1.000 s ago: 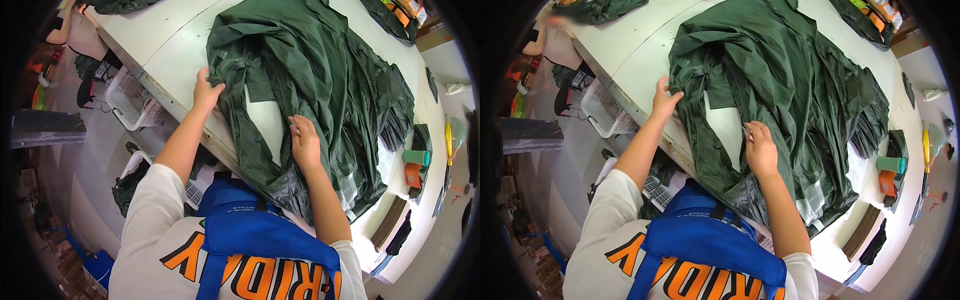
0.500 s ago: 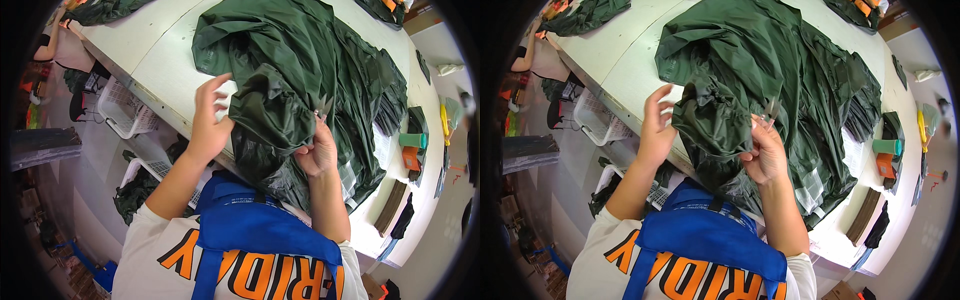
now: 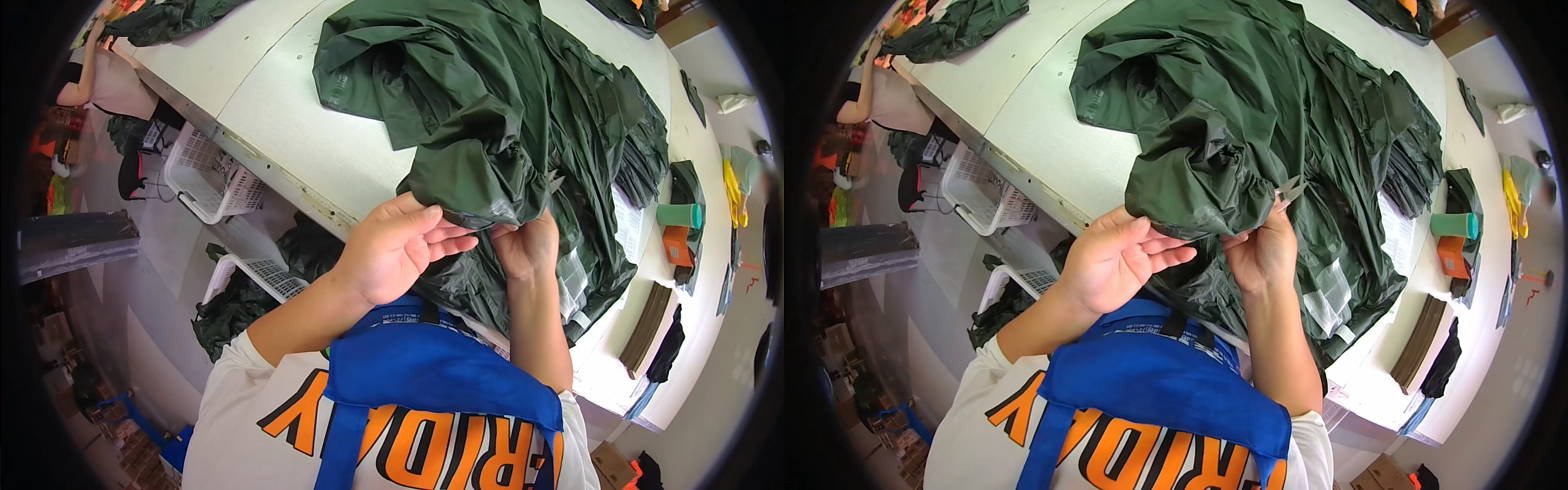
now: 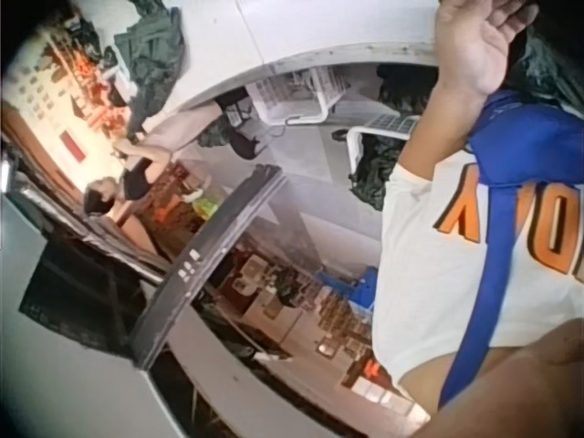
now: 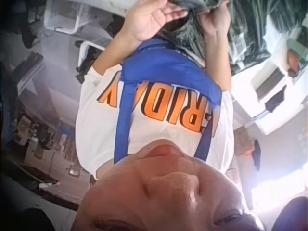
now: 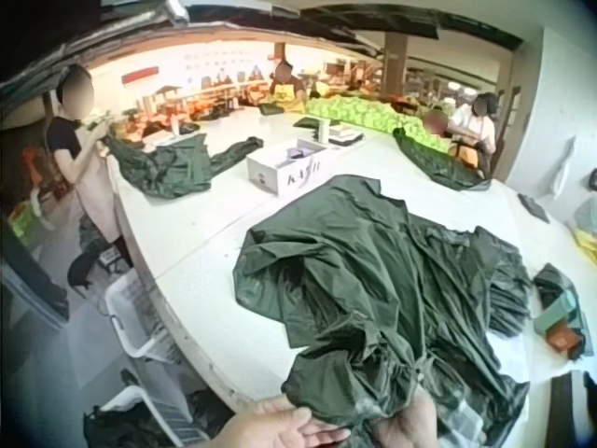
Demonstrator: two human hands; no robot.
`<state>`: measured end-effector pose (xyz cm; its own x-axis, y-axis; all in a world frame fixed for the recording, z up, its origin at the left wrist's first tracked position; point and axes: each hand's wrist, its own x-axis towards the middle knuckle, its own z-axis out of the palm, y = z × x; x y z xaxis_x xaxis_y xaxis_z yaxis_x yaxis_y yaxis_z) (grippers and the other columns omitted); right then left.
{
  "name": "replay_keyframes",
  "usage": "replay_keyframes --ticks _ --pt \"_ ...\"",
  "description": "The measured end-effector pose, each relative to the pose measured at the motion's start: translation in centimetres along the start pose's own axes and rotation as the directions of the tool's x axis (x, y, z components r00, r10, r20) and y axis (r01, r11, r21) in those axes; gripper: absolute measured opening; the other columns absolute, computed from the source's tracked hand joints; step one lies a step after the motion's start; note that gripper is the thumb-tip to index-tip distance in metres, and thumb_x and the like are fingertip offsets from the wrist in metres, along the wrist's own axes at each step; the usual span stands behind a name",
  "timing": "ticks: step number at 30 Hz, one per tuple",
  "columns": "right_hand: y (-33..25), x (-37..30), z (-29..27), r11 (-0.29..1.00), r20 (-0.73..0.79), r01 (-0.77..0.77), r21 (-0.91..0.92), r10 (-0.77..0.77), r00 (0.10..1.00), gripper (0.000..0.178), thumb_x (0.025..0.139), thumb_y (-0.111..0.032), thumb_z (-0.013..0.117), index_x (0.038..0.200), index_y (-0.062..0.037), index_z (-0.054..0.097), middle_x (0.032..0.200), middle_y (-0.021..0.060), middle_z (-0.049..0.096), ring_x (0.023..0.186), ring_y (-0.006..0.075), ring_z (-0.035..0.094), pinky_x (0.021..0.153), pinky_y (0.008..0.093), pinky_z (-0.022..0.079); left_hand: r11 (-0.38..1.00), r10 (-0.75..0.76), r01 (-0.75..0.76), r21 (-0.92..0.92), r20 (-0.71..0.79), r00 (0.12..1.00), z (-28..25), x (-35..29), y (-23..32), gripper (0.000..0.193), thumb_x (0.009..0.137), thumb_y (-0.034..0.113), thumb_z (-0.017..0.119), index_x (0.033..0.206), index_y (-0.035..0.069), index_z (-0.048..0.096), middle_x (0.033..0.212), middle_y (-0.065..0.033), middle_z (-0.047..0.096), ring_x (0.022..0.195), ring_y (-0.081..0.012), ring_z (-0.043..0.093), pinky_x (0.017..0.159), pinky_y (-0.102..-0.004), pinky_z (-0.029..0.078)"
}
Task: The person folds a dark green jacket on a white table. They smooth the fabric, fold the sleeves and body, then place the folded jacket into a clear plastic bag. The person repeats this process with a second jacket.
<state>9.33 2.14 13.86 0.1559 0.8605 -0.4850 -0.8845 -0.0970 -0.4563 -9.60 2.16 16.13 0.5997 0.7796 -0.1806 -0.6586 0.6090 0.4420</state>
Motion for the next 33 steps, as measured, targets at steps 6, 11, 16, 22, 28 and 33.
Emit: replay_keyframes --ticks 6,11,16,22,28,33 --pt "-0.6 -0.8 -0.9 0.997 -0.032 -0.048 0.06 0.05 0.998 0.014 0.099 -0.014 0.045 0.101 -0.0067 0.056 0.076 -0.0019 0.056 0.051 0.0057 0.043 0.039 0.0171 0.032 0.986 0.088 -0.09 0.144 0.019 0.996 -0.9 -0.2 -0.4 0.027 0.1 0.024 0.047 0.112 0.002 0.059 0.108 -0.013 0.066 0.096 -0.0239 0.064 0.086 -0.0412 0.051" --pt "-1.8 -3.6 0.6 0.514 0.14 0.631 -0.581 -0.7 0.7 0.008 0.095 -0.008 0.05 0.1 -0.004 0.055 0.07 0.0001 0.054 0.049 0.0049 0.04 0.042 0.0177 0.029 0.979 0.107 -0.102 0.175 -0.02 0.994 0.7 -0.4 -0.1 0.025 0.1 0.021 0.048 0.111 0.002 0.059 0.105 -0.0117 0.067 0.093 -0.0225 0.065 0.084 -0.0382 0.052" --pt "-1.7 -8.0 3.8 -0.17 0.774 0.786 -0.594 -0.385 0.502 0.02 0.071 0.001 0.076 0.089 -0.0016 0.068 0.082 0.0085 0.061 0.066 0.014 0.057 0.052 0.0236 0.043 0.949 0.132 -0.094 0.3 -0.106 0.986 2.7 -0.3 -0.6 0.022 0.097 0.016 0.052 0.109 -0.002 0.06 0.102 -0.0116 0.067 0.091 -0.0199 0.066 0.081 -0.0347 0.054" --pt "-0.7 -7.2 3.2 -0.099 0.756 0.803 -0.588 -0.419 0.503 0.021 0.07 0.007 0.075 0.087 -0.0028 0.067 0.084 0.008 0.06 0.065 0.0144 0.055 0.051 0.0244 0.042 0.831 0.222 -0.164 0.532 -0.047 0.974 2.8 -0.5 -1.0 0.021 0.095 0.014 0.057 0.104 -0.005 0.061 0.095 -0.0114 0.067 0.083 -0.017 0.066 0.075 -0.0307 0.056" --pt "-0.1 -6.8 1.2 0.406 0.628 0.744 -0.531 -0.402 0.667 0.013 0.082 0.009 0.064 0.092 0.0002 0.062 0.097 0.008 0.056 0.076 0.01 0.052 0.063 0.0221 0.041 0.958 0.115 -0.084 0.273 -0.099 0.988 2.7 -0.3 -1.4 0.02 0.097 0.015 0.054 0.106 -0.001 0.061 0.096 -0.0122 0.067 0.082 -0.0193 0.067 0.073 -0.0327 0.056" --pt "-1.9 -8.2 0.1 0.535 0.558 0.65 -0.539 -0.351 0.752 0.049 0.093 -0.046 0.047 0.111 -0.0005 0.046 0.079 0.0057 0.047 0.061 0.009 0.037 0.056 0.0217 0.03 0.953 0.122 -0.082 0.291 -0.119 0.985 2.8 -0.4 -1.2 0.019 0.096 0.016 0.054 0.106 0.001 0.061 0.095 -0.0112 0.067 0.082 -0.0192 0.067 0.073 -0.033 0.056"
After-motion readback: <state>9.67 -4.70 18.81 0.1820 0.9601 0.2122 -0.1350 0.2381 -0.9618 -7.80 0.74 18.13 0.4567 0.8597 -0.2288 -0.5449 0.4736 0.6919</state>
